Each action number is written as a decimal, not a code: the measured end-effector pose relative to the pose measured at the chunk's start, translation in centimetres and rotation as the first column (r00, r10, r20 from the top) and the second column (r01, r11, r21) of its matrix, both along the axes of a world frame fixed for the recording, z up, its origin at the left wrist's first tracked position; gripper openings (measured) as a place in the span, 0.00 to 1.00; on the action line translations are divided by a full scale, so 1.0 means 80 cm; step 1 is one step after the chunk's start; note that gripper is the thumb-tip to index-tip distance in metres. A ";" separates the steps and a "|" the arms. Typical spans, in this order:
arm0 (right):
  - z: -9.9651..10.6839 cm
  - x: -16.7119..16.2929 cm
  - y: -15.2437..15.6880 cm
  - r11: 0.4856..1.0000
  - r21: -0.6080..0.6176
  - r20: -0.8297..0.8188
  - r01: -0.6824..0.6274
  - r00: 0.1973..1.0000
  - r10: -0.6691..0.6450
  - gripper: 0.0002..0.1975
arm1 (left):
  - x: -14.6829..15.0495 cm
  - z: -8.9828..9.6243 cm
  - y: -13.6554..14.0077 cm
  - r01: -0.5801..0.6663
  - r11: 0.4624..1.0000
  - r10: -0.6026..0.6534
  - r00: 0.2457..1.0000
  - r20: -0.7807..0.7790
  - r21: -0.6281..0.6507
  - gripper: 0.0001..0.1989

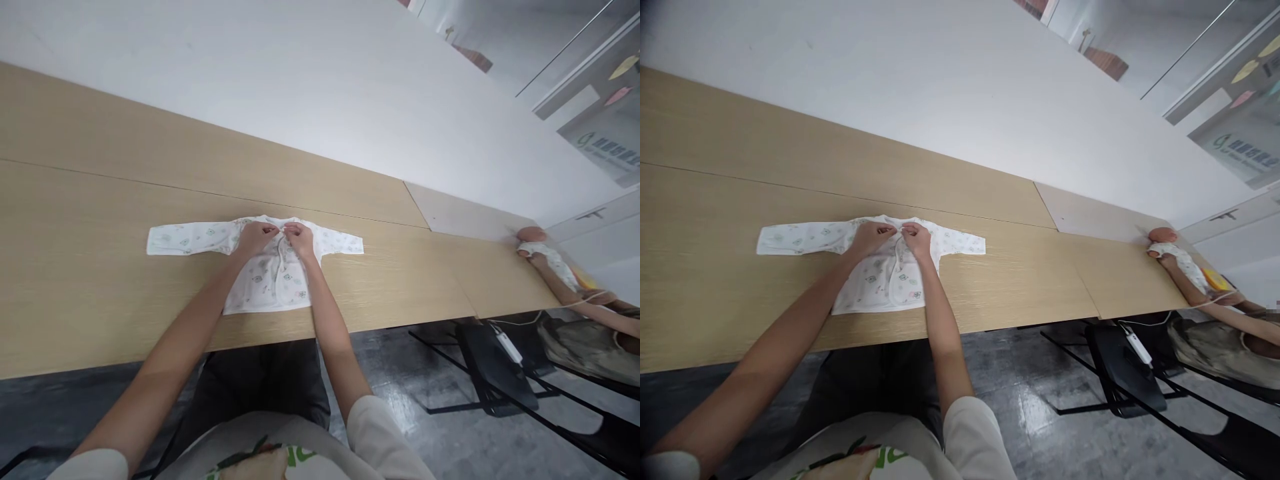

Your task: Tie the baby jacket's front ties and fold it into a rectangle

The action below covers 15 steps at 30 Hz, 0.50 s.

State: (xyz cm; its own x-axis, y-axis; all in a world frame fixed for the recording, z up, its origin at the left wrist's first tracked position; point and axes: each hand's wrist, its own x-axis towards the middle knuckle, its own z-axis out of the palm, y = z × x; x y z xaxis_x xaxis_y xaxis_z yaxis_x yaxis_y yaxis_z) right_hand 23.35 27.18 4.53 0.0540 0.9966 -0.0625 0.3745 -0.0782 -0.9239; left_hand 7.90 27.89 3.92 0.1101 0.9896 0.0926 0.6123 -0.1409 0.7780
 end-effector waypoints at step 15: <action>0.001 -0.007 -0.004 1.000 0.005 0.096 -0.010 0.995 0.010 0.16 | 0.000 0.005 -0.002 0.060 0.998 -0.060 0.998 0.002 0.013 0.21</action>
State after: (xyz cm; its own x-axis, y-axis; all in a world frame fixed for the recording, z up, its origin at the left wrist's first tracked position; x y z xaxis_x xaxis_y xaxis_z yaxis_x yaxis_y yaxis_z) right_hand 22.81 26.86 4.62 0.0494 0.9974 -0.0524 0.4619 -0.0694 -0.8842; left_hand 7.93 27.71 4.30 0.1694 0.9798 0.1061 0.6007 -0.1880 0.7771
